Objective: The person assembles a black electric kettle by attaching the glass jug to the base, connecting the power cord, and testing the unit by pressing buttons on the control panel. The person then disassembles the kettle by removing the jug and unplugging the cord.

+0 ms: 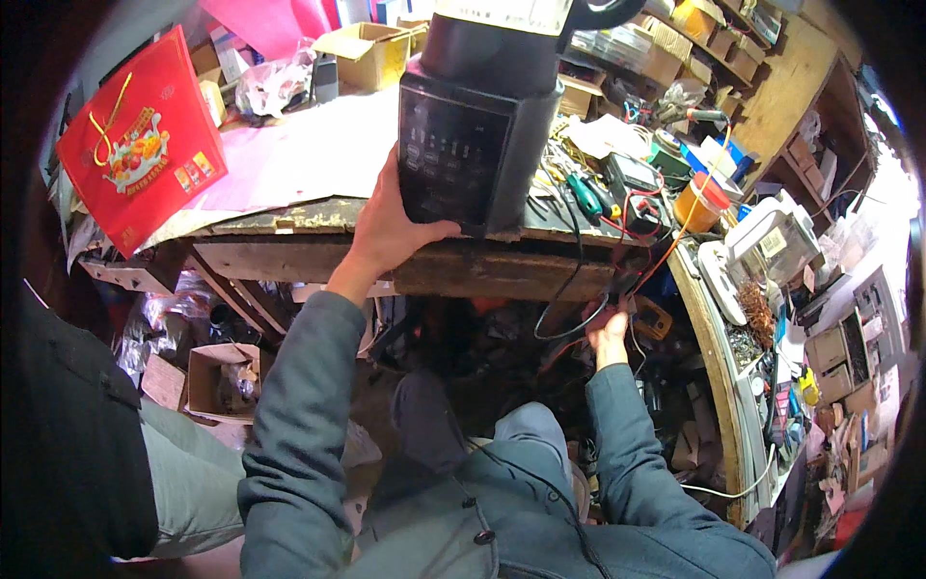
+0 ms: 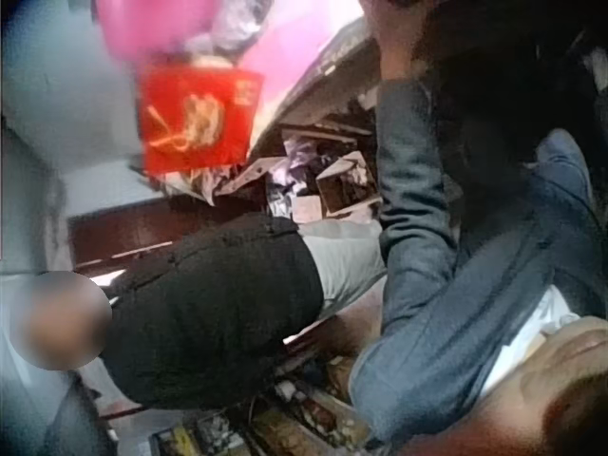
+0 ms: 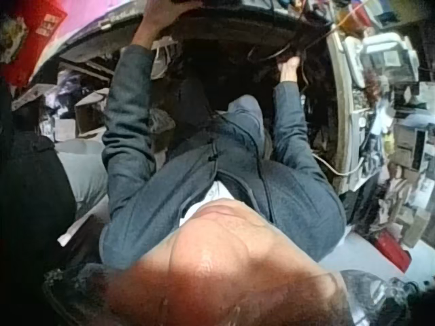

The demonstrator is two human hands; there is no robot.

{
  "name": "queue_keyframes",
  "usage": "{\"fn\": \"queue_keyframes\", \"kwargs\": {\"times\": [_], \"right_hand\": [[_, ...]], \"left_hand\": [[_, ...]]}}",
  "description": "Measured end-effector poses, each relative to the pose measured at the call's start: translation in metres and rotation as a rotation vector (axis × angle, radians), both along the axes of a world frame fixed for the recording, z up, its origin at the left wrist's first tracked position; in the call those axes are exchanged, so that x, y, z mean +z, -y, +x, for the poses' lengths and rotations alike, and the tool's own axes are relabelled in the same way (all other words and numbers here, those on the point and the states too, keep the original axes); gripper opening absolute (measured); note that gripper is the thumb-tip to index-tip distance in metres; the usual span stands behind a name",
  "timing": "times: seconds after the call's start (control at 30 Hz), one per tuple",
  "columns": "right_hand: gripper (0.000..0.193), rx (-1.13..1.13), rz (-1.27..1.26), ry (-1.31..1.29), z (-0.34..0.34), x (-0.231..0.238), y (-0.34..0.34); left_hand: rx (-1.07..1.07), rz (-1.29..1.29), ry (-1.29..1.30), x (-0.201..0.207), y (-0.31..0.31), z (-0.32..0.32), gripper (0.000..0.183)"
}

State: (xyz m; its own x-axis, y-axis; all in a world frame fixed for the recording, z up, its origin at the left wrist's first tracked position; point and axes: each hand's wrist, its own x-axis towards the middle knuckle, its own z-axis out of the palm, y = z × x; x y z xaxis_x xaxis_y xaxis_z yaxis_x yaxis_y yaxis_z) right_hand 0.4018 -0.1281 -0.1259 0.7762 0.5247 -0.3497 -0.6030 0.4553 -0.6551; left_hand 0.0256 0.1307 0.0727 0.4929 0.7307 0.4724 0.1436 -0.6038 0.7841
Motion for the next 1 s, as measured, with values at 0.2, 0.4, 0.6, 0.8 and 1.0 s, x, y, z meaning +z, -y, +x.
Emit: {"fn": "queue_keyframes", "kwargs": {"times": [0.2,0.4,0.6,0.8,1.0], "right_hand": [[0.050,-0.067,-0.057,-0.021,-0.027,0.024,-0.004],[0.051,0.037,-0.018,0.016,-0.008,-0.001,-0.003],[0.054,0.076,0.001,0.061,0.019,-0.029,0.012],[0.049,0.075,0.033,0.048,-0.006,-0.007,-0.004],[0.043,0.082,0.027,0.074,0.010,-0.023,0.007]], "left_hand": [[-0.021,0.045,0.010,0.001,0.001,0.001,0.136],[0.012,0.064,0.009,-0.002,0.000,-0.002,0.136],[0.025,0.053,-0.020,0.005,0.007,0.001,0.137],[0.052,0.047,-0.035,0.007,0.010,-0.006,0.135],[0.000,0.033,0.001,0.006,0.007,0.001,0.134]]}}
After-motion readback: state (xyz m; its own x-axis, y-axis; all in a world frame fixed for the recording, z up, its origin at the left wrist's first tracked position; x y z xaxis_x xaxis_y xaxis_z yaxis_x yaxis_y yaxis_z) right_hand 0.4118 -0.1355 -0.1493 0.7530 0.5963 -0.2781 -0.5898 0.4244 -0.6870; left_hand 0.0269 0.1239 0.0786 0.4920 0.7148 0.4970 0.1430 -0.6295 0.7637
